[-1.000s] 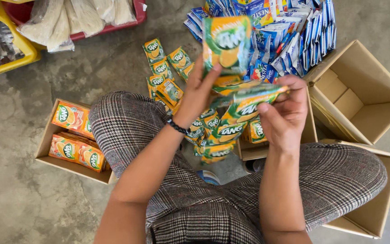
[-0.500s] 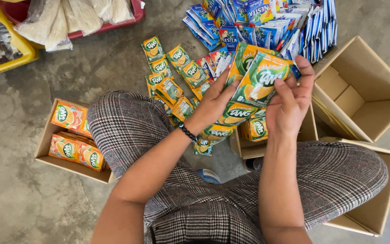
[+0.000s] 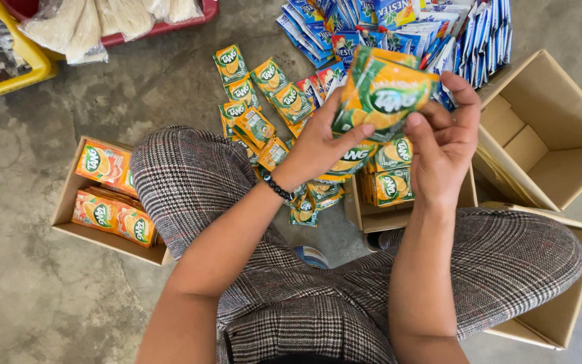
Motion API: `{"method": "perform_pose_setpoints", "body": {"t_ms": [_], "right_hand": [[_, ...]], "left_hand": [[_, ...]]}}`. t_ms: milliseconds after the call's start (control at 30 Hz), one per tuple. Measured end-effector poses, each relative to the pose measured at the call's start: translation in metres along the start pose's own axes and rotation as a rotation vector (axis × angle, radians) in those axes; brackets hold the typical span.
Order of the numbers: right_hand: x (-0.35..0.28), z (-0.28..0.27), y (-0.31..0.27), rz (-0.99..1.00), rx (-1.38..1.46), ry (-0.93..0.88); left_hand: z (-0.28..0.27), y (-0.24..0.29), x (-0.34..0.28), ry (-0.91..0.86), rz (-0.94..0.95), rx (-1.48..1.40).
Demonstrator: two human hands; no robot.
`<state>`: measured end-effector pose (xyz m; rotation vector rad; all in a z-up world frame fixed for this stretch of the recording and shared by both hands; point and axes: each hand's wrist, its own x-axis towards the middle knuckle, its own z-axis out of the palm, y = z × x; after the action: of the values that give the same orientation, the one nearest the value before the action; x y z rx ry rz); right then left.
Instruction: The person organizes and sorts drink mix packets by hand, placing strips of connected packets into several cardboard boxes while sitting on the floor.
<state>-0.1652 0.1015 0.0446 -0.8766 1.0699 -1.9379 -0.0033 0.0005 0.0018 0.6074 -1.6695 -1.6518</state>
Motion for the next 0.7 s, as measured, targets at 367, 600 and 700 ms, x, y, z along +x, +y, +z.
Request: {"method": "perform_pose_setpoints", "body": {"t_ms": [367, 600, 700], "right_hand": [[0.002, -0.013, 0.050, 0.374, -0.330, -0.244], [0.002, -0.010, 0.071, 0.488, -0.380, -0.383], [0.001, -0.011, 0.073, 0.506, -0.384, -0.374]], "left_hand": [[-0.051, -0.005, 0.024, 0.431, -0.120, -0.703], [-0.056, -0.004, 0.022, 0.524, -0.134, -0.704], [-0.056, -0.005, 0.024, 0.537, -0.075, -0.625]]}}
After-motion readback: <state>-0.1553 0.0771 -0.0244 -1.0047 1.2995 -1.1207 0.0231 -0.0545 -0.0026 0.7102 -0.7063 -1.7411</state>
